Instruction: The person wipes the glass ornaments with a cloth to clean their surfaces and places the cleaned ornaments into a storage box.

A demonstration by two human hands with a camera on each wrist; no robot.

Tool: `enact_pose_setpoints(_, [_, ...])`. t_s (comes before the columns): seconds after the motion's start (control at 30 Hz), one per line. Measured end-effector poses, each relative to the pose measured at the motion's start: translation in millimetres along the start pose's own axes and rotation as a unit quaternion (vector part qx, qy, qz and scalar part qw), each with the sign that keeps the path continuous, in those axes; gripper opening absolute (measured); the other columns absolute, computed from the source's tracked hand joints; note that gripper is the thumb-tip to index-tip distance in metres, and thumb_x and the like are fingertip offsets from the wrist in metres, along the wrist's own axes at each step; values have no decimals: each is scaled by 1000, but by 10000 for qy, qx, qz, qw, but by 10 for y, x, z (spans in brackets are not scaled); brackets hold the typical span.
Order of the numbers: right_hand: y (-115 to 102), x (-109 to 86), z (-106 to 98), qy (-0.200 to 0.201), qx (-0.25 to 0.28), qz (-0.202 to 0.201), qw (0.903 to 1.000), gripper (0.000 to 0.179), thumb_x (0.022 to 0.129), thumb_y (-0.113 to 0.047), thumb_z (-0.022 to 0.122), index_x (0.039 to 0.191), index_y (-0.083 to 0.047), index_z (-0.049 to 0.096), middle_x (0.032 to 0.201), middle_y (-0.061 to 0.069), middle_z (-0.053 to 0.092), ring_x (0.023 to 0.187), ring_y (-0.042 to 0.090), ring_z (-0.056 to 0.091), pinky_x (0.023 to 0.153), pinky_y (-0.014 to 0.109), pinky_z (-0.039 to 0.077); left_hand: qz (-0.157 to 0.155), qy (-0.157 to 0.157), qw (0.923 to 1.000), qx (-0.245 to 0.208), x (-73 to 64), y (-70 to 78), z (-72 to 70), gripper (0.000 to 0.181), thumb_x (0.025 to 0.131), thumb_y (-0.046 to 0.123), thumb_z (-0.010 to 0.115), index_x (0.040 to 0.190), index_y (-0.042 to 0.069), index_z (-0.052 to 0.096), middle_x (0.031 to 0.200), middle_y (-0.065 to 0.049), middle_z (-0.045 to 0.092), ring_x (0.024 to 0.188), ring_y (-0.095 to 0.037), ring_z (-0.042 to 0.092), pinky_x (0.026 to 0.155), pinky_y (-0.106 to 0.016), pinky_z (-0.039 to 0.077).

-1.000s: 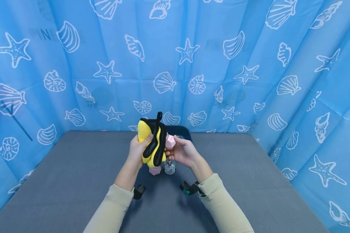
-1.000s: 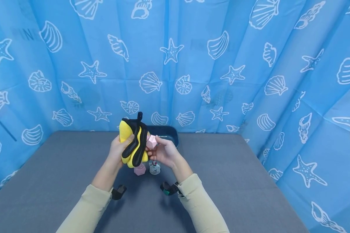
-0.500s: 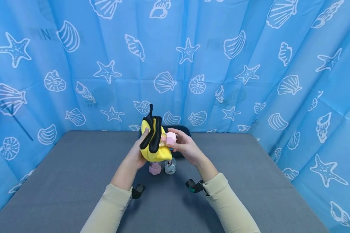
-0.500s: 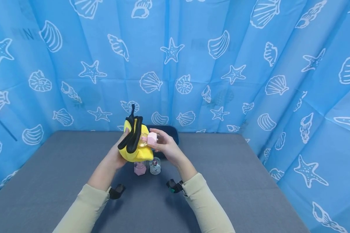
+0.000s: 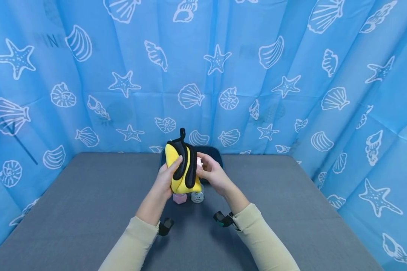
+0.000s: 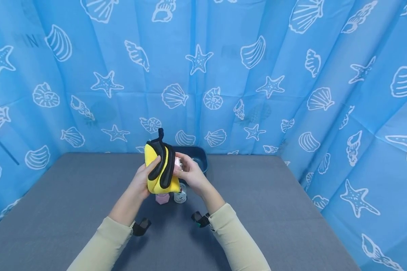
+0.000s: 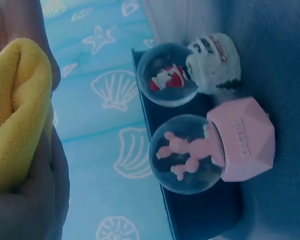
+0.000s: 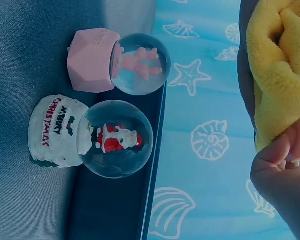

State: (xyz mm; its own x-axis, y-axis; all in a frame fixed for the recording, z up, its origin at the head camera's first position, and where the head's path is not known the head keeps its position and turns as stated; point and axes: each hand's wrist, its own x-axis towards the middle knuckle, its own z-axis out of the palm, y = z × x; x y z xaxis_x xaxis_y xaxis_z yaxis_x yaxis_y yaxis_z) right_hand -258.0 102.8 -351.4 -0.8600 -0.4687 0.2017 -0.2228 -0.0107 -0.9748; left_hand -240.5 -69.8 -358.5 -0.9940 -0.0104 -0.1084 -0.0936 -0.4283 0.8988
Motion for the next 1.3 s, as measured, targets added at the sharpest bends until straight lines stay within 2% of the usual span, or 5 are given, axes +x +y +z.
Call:
enact_pose_setpoints(0.2, [13, -8, 4, 134, 195, 140, 9996, 53, 95, -2, 56, 142, 5, 34, 130, 24, 50, 105, 21, 52, 96, 37, 46, -38, 67, 9978, -662, -21, -10, 10, 38, 98, 33, 57, 121, 4, 47, 97, 1, 60, 86, -9, 64, 79, -22, 52])
enact_pose_setpoints(0.47, [35, -49, -46, 126, 461, 119, 9988, 57, 94, 0, 52, 146, 5, 30, 124, 14, 50, 99, 16, 54, 83, 26, 49, -64, 190, 9947, -1007, -32, -8, -59, 30, 98, 28, 58, 114, 4, 49, 90, 1, 60, 80, -6, 64, 75, -19, 53])
enact_pose_setpoints(0.63, [1, -78, -88, 407, 434, 9, 9982, 59, 93, 2, 54, 148, 2, 32, 127, 15, 50, 99, 16, 54, 81, 25, 49, -305, -503, 9944, -877, -74, 53, -146, 43, 98, 46, 53, 114, 7, 48, 89, 5, 63, 80, -5, 64, 74, -19, 52])
enact_pose_setpoints(0.87, [-16, -54, -55, 734, 189, 129, 9970, 58, 90, 3, 62, 143, -2, 41, 132, 20, 52, 104, 23, 52, 91, 32, 48, -540, -1631, 9846, -337, -125, 63, -161, 66, 90, 60, 54, 127, 6, 44, 99, 4, 66, 88, -7, 65, 80, -21, 52])
enact_pose_setpoints(1.3, [67, -3, 24, 953, -68, 299, 9950, 58, 91, -2, 64, 145, -4, 42, 124, 19, 57, 100, 24, 50, 87, 31, 47, 90, -357, 9942, -1006, -72, -166, -75, 31, 96, 33, 60, 104, 4, 54, 87, 0, 62, 78, -9, 64, 72, -20, 54])
